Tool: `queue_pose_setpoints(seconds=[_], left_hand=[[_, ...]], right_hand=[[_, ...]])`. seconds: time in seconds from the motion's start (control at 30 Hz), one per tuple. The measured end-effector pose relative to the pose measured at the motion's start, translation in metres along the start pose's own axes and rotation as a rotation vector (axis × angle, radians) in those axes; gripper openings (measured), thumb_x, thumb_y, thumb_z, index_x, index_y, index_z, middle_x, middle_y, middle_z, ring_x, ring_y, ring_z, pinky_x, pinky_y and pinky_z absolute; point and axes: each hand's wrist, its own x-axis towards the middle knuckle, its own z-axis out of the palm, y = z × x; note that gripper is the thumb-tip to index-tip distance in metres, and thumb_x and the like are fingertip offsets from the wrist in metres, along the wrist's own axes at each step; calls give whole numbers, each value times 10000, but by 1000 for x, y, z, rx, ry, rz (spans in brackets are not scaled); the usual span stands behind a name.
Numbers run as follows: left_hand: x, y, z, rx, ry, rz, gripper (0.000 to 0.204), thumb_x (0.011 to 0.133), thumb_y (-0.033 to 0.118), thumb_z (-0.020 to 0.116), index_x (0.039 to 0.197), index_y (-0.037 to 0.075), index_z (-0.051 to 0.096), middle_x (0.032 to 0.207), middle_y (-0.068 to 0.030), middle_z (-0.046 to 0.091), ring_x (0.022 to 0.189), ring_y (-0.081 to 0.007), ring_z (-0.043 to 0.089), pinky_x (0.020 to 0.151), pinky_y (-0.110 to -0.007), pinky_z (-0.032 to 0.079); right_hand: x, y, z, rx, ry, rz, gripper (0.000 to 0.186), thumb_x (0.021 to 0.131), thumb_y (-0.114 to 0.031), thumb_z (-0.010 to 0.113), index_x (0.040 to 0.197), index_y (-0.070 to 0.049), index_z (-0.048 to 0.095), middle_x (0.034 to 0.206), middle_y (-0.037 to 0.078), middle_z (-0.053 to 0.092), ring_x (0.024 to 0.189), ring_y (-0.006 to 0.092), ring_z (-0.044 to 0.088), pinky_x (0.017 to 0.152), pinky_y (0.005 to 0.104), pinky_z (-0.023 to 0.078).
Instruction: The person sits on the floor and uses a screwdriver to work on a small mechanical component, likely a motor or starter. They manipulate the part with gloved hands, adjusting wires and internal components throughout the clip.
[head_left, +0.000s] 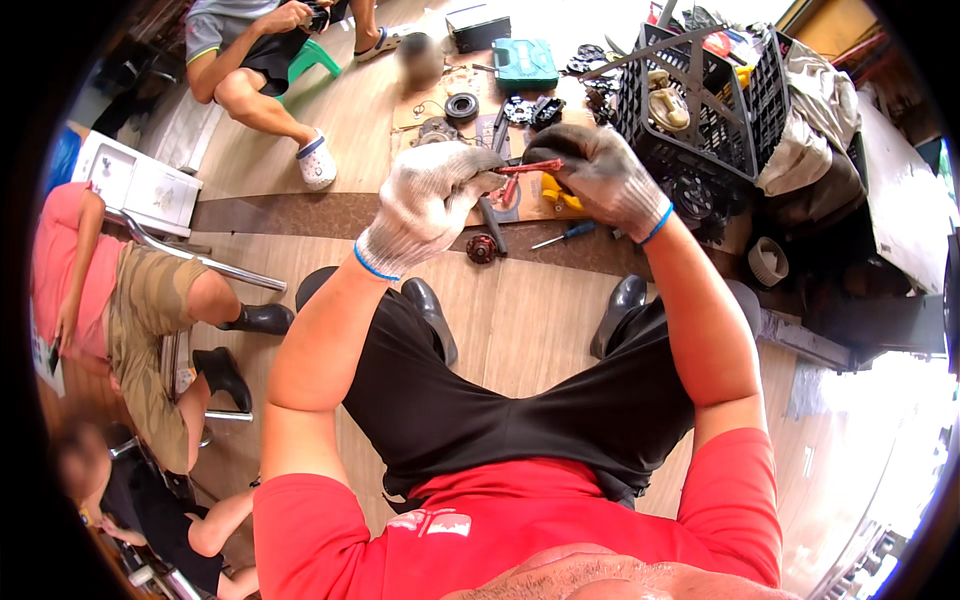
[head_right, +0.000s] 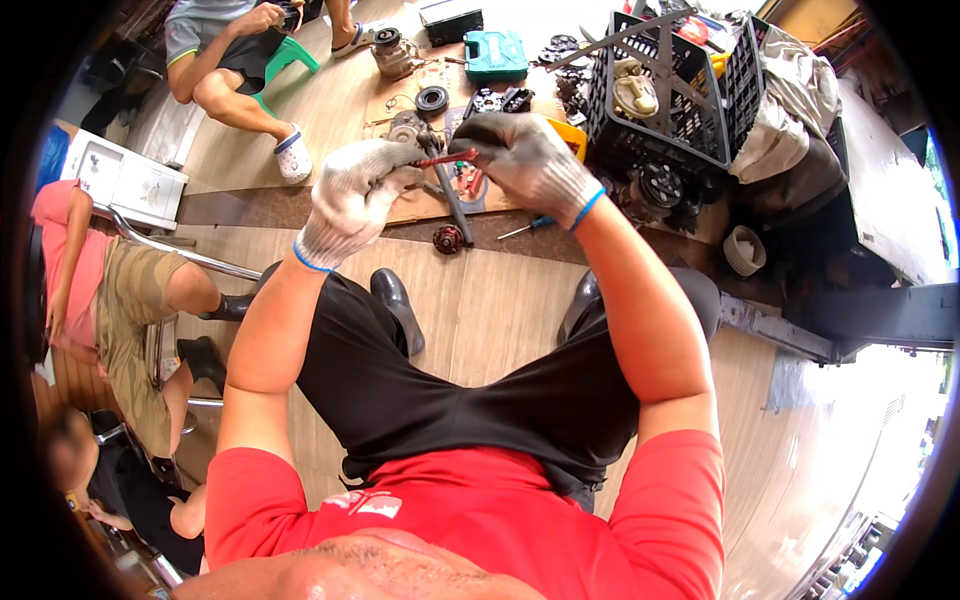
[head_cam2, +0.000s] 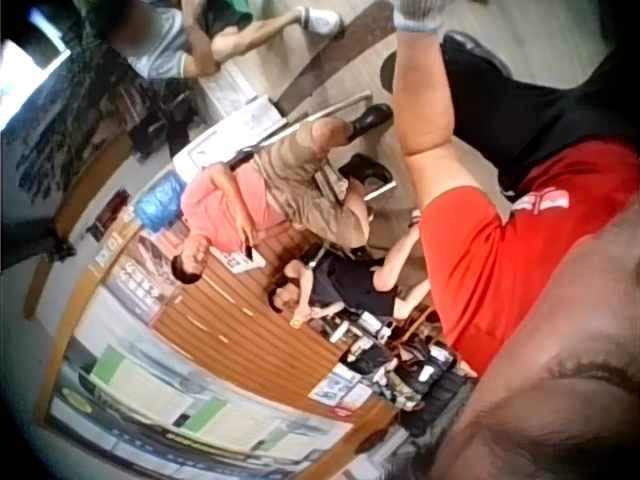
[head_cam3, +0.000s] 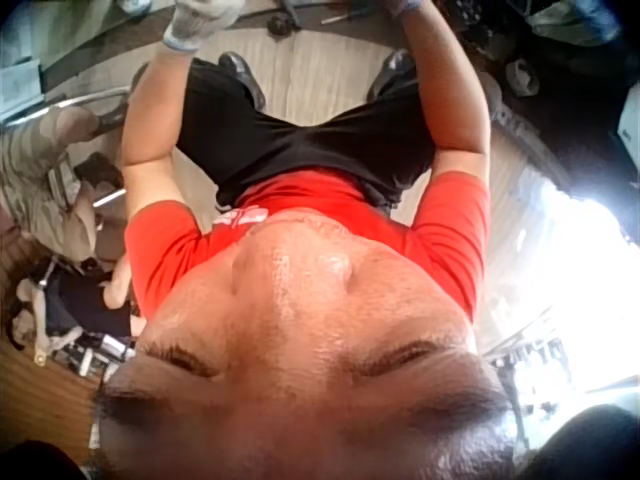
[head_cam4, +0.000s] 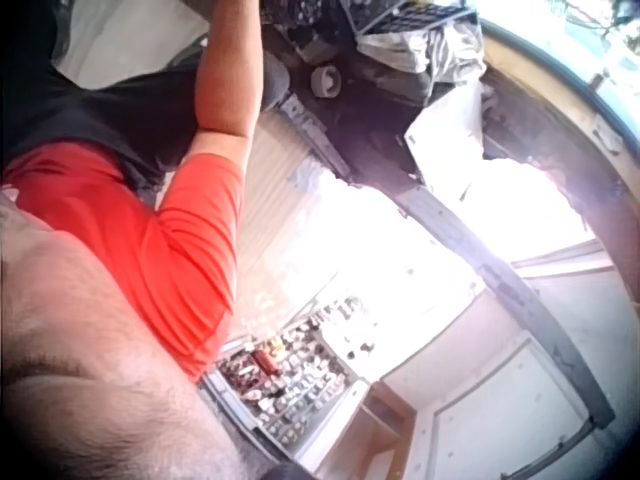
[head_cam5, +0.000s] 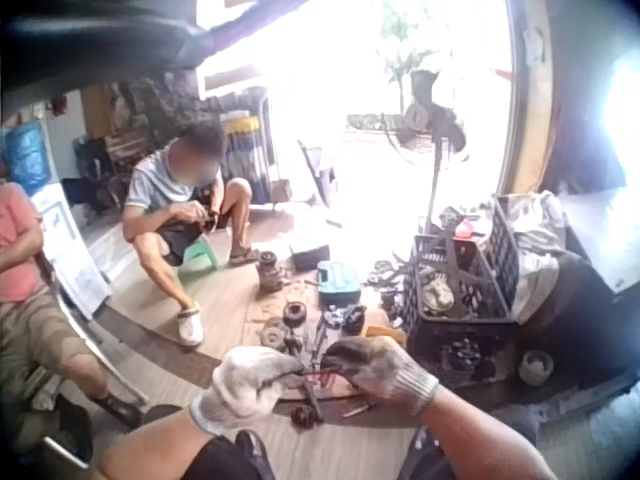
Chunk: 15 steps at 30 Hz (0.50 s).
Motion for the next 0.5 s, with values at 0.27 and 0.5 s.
queue_pose_setpoints(seconds=[0.27, 0.5], left_hand=[[1, -10, 2, 213, 115, -111, 134, 900, 28, 665, 1020, -11, 710, 866, -181, 716, 777, -316, 716, 705, -357, 555], [-5, -7, 2, 490, -89, 12, 230, 825, 18, 684, 1053, 43, 697, 859, -167, 686, 800, -343, 675, 741, -413, 533]], right_hand=[[-8, -25, 20, -280, 23, -5, 266, 956, -311, 649, 1053, -71, 711, 844, 189, 691, 771, 375, 673, 669, 416, 531], [-4, -36, 3, -536, -55, -65, 233, 949, -322, 631, 1028, -119, 713, 822, 158, 696, 764, 374, 676, 669, 451, 538]])
